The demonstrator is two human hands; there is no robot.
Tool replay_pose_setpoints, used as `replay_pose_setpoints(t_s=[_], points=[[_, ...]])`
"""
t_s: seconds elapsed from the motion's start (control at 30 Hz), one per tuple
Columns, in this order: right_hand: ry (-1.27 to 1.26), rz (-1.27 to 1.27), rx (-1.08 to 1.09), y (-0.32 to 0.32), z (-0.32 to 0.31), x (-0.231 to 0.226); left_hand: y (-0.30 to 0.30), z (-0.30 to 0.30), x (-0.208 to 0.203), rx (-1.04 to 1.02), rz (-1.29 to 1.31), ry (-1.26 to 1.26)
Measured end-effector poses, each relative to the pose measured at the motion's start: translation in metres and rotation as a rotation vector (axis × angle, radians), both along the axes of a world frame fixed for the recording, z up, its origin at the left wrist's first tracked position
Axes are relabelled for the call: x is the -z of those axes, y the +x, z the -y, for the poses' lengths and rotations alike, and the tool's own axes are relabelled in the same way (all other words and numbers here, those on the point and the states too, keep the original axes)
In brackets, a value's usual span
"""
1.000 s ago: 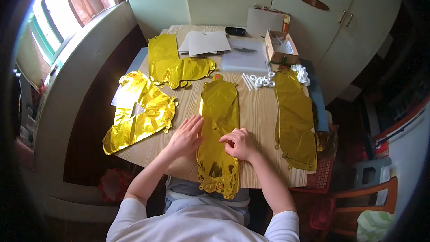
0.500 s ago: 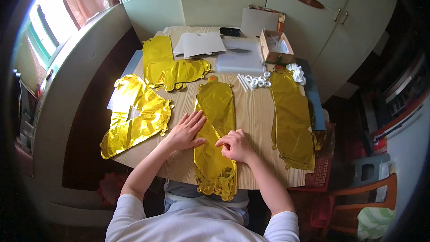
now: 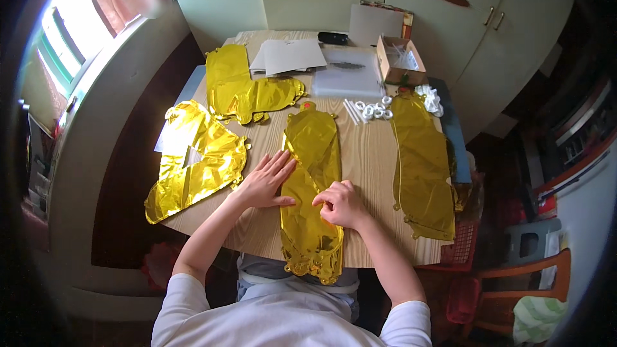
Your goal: Organizing and folding gold foil letter balloons on a table.
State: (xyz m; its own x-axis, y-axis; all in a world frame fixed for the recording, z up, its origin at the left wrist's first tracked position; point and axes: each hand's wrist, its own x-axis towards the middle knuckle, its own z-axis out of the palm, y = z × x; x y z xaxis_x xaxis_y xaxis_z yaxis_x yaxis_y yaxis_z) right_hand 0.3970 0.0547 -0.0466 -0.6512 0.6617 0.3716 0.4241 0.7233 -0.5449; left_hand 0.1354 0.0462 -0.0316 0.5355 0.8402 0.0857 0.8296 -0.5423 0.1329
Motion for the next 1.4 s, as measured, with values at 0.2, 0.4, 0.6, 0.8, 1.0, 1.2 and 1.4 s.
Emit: replay_pose_setpoints(t_s=[0.2,0.4,0.6,0.8,1.0,1.2,1.4], points=[[0.025,-0.021,0.001,-0.002,0.0002,0.0005,0.0003,0.0017,0.0025,0.054,-0.001,0.011],[0.02,0.002,0.003,-0.0019,0.0011,-0.0027,-0.0006,0.0011,0.0069,0.084,-0.031,0.023],[0.034,-0.01,-0.01,-0.0017,0.0008,0.0012,0.0017,0.0018,0.0012,0.104,-0.031,0.001],[0.037,0.006,-0.005,-0.001,-0.0001,0.0009,0.0017,-0.0001,0.0049,0.101,-0.042,0.016],[0.01,-0.012,0.001,-0.0009,0.0011,0.0008,0.0004,-0.0031,0.0051,0.078,-0.039,0.009],[0.022,-0.031,-0.006,-0.0024,0.0013,-0.0007,-0.0004,-0.004,0.0064,0.082,-0.047,0.014],[0.031,-0.028,-0.007,-0.0014,0.0005,0.0008,0.0026,-0.003,0.0057,0.085,-0.068,0.034]])
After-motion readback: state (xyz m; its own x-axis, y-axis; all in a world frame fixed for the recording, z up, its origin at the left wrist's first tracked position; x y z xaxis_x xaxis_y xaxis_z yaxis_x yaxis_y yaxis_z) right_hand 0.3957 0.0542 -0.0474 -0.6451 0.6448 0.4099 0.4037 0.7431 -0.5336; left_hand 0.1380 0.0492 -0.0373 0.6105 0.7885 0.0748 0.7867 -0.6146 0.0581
